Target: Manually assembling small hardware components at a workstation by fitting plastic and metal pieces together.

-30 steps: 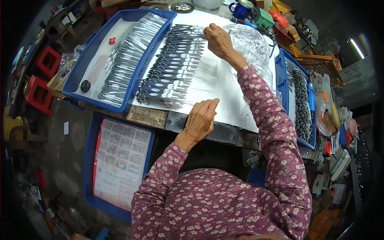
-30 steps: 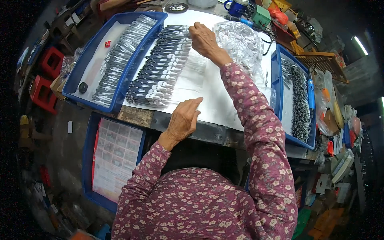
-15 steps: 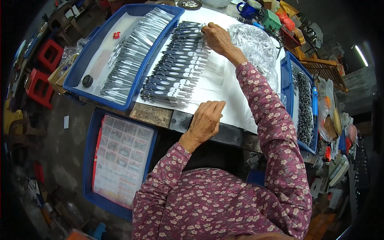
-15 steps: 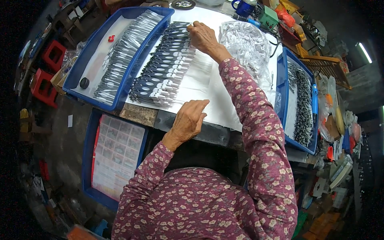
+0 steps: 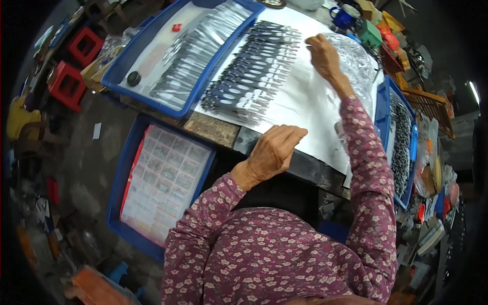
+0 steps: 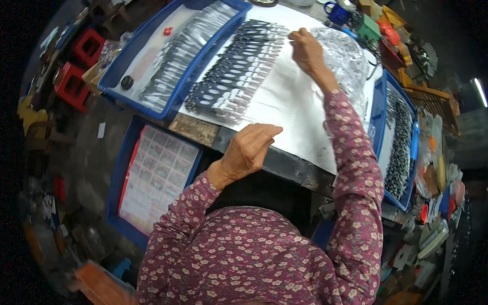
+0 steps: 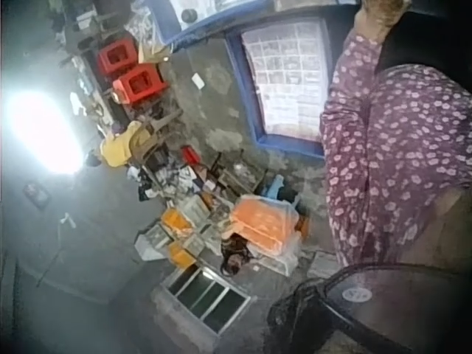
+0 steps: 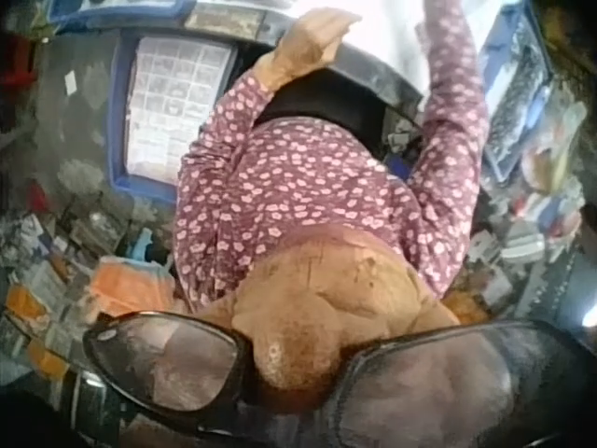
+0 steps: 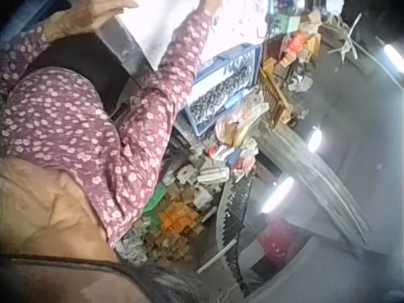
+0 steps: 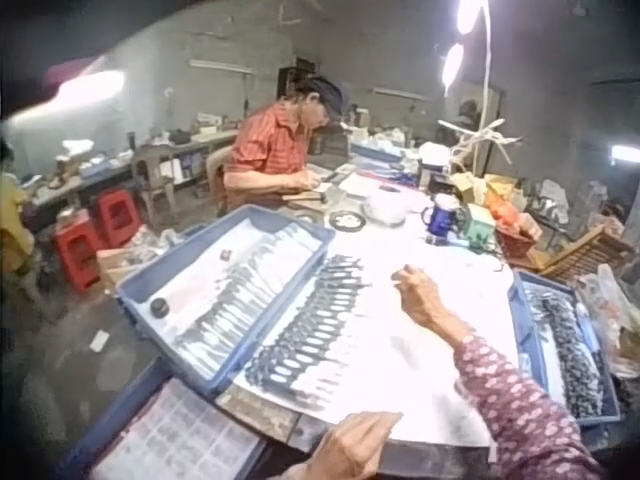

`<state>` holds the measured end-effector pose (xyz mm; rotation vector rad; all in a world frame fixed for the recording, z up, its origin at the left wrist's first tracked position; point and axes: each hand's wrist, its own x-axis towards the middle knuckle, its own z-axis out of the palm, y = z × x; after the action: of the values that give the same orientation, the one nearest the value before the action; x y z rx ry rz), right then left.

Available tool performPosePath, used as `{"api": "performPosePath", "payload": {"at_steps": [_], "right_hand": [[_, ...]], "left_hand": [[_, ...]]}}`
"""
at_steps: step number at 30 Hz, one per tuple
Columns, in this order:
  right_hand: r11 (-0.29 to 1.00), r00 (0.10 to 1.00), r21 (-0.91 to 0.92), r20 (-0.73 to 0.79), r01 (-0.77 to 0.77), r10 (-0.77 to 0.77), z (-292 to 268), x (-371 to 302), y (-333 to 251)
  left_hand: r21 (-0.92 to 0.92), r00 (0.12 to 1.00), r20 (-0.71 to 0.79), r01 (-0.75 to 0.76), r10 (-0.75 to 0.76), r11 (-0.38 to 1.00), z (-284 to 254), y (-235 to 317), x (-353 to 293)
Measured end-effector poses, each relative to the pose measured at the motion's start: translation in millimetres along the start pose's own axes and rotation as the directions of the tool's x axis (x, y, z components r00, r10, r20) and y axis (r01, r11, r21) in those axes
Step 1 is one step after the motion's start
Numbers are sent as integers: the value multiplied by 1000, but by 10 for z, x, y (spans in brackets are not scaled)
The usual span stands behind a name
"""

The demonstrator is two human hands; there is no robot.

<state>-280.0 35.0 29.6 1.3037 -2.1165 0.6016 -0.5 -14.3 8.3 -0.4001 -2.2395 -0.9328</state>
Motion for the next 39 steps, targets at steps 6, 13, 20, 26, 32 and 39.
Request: {"api": "performPosePath", "payload": {"at_steps": [6,13,20,26,32,39], "right_hand": [[993,1000,120,19,9,-11,-384,-159,-65],[977,992,202,93,62,-83,-889,-449,-395],[968,970,246,216,59,-114,-1345,-850,-802],[967,941,254,325,8,-93,-1585,-1203,-922],[951,941,300,336,-73,-34,-1615,-1463,-985],[939,919,313,394,-145,11,-1658,-1694,-1105]], "left_hand": [[28,941,-276,214,-198,976,-910,-38,141],[386,913,-199,406,-355,829,-1847,-987,229],[678,909,-30,324,-415,660,-1970,-1704,231],[676,895,-1,330,-447,659,-1882,-1734,296],[663,878,17,348,-478,663,-1903,-1719,314],[632,893,11,342,-450,696,-1929,-1699,242]]}}
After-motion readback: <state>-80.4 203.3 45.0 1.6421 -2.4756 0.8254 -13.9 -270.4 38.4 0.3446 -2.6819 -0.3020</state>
